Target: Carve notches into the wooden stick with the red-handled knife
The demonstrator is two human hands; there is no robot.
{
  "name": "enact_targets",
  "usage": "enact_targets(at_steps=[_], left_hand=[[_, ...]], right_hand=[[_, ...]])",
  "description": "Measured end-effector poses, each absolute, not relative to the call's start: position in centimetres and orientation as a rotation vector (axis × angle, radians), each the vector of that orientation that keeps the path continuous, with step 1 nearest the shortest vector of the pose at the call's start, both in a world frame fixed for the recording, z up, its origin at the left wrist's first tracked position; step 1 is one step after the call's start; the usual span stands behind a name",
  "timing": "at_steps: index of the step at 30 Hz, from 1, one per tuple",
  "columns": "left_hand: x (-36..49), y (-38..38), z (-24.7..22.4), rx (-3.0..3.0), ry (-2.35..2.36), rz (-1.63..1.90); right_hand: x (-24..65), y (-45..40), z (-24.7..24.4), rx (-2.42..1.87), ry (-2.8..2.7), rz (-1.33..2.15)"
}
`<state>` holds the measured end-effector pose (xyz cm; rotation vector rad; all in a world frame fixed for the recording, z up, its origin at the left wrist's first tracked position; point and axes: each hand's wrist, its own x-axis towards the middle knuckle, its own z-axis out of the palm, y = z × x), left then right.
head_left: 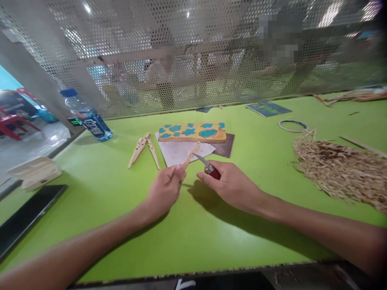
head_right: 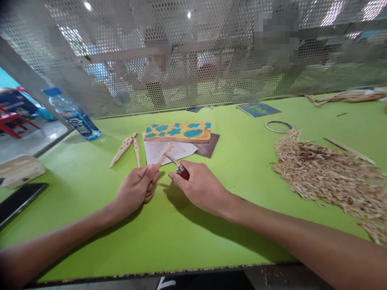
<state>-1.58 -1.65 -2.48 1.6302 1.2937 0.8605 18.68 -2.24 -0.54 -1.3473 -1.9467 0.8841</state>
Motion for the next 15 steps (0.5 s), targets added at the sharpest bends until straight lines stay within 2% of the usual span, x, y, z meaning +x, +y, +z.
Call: enact_targets(at_steps=[6, 15], left_hand=[[-1.79, -1.65, -2.55, 1.665, 1.234, 0.869], [-1.35, -2.11, -2.06, 1.933, 1.396, 0.915]], right_hand=[[18.81, -1.84, -0.83, -1.394, -1.946, 0.8], [18.92, -2.06, -0.55, -1.557, -2.062, 0.686]])
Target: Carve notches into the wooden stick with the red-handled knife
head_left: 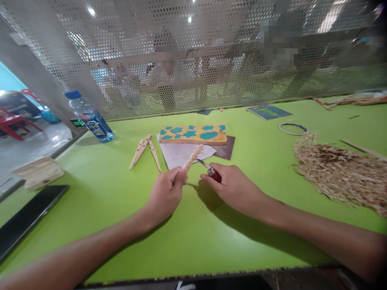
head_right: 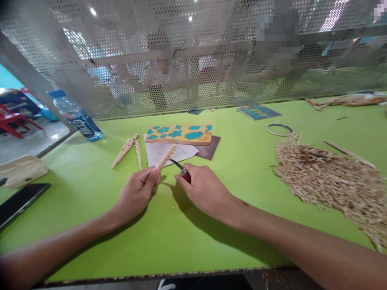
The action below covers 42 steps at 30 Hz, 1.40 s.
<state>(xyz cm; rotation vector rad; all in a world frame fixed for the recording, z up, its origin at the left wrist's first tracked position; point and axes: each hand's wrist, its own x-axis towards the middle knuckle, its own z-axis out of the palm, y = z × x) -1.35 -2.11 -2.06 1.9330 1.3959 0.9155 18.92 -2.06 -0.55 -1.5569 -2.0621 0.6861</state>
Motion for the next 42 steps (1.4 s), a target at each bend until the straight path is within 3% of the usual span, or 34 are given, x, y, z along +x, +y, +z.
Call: enact_targets(at_steps=[7, 15, 26, 35, 42], left_hand=[[-1.1, -2.6, -1.9, 2.179, 1.519, 0.871], [-1.6, -2.1, -1.8, 1.921, 1.39, 0.872], [-1.6, -2.1, -1.9, 1.996, 1.398, 0.898], [-1.4, -2.2, -1.8, 2.025, 1.396, 0.918], [-1.7, -2.0, -2.1, 1.931, 1.38, 0.893]], right_hand=[[19.0, -2.4, -0.3, -1.696, -2.134, 0.628], [18.9, -2.5, 0.2, -1.351, -2.03, 1.128], [19.4, -2.2, 0.0, -1.524, -2.049, 0.701], [19.2, -1.9, -0.5, -1.534, -2.084, 0.643], [19.6, -1.5, -0.1, -1.408, -1.763, 0.657]])
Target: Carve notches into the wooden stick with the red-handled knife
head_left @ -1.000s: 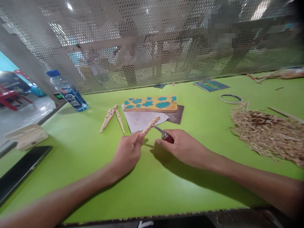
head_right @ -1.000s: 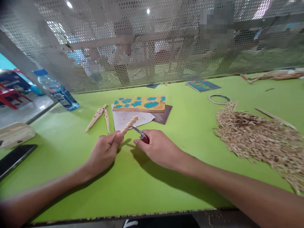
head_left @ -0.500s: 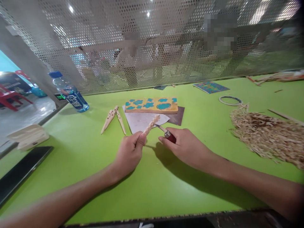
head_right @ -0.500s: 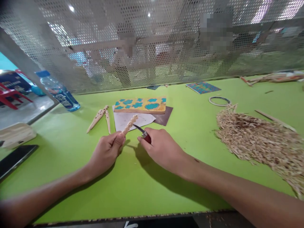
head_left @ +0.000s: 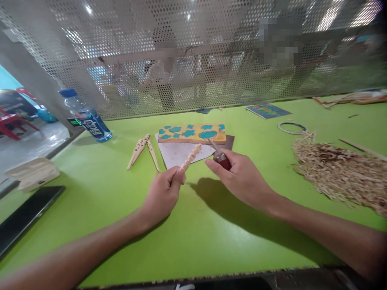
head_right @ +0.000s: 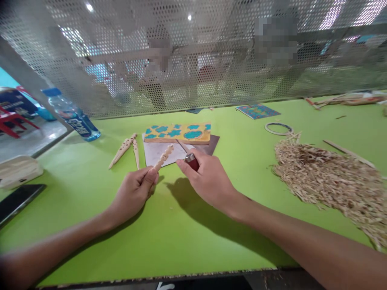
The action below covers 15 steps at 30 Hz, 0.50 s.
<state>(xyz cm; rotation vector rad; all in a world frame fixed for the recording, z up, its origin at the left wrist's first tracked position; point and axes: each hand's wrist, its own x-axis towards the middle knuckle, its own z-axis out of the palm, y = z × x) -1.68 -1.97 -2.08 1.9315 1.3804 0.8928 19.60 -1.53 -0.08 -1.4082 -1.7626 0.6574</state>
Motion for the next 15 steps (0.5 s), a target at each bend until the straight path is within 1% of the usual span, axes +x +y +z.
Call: enact_targets(at_steps=[4, 9, 11, 15], left_hand=[[-1.53, -2.13, -1.67, 2.044, 1.36, 0.883], [-1.6, -2.37, -1.59, 2.001, 1.343, 0.856], [-1.68, -2.41, -1.79, 1.884, 1.297, 0.878], [-1.88, -2.06, -2.18, 1.405, 1.039, 0.939]], right_hand=[[19.61, -1.16, -0.32, -1.39, -1.796, 0.655], [19.38, -1.24, -0.51, -1.357, -1.792, 0.709], [19.54, -1.31, -0.53, -1.354, -1.77, 0.709], [19.99, -1.25, -0.66, -1.374, -1.798, 0.747]])
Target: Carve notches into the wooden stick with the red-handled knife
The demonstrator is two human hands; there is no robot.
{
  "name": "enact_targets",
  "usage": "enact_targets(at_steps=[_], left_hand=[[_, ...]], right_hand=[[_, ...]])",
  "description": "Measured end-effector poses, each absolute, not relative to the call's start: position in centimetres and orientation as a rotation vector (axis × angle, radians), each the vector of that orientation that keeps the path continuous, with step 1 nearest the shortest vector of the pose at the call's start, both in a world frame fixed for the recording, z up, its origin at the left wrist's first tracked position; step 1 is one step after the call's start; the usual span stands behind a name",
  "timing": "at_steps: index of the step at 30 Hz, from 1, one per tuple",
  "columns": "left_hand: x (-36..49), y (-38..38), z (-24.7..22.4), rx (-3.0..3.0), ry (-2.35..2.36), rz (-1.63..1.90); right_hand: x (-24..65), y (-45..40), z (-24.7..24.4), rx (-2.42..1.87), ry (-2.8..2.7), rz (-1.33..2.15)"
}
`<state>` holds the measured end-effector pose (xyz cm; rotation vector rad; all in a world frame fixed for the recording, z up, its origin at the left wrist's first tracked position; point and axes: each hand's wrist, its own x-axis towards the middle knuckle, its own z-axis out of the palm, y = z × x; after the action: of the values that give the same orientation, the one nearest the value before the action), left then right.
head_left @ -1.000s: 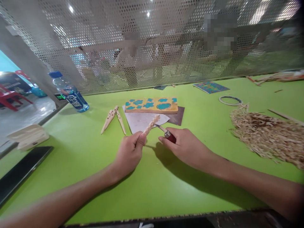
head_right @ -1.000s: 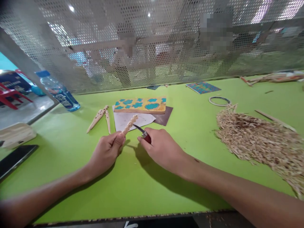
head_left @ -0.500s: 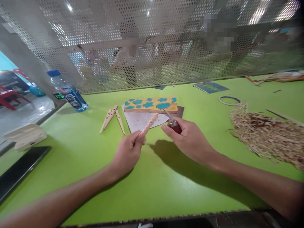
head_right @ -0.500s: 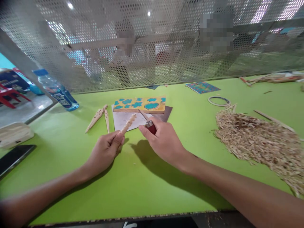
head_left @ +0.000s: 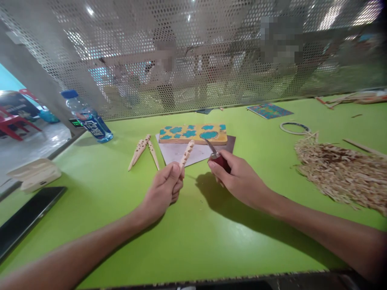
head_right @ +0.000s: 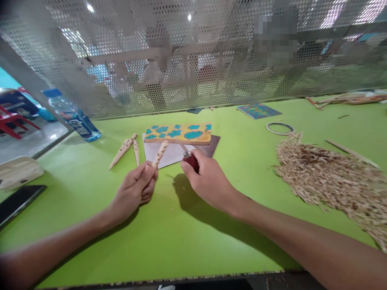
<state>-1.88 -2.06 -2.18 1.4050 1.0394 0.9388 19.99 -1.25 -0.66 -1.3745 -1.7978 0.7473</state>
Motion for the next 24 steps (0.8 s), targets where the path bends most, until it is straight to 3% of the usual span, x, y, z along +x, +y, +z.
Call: enact_targets(at_steps=[7, 24], left_hand=[[-2.3, -0.9, -1.8, 1.031, 0.853, 0.903], [-2.5, -0.7, -2.1, 1.306, 1.027, 0.904]], right_hand=[[20.0, -1.2, -0.9, -1.313, -2.135, 0.534], [20.4, -1.4, -0.9, -1.2, -2.349, 0.201]])
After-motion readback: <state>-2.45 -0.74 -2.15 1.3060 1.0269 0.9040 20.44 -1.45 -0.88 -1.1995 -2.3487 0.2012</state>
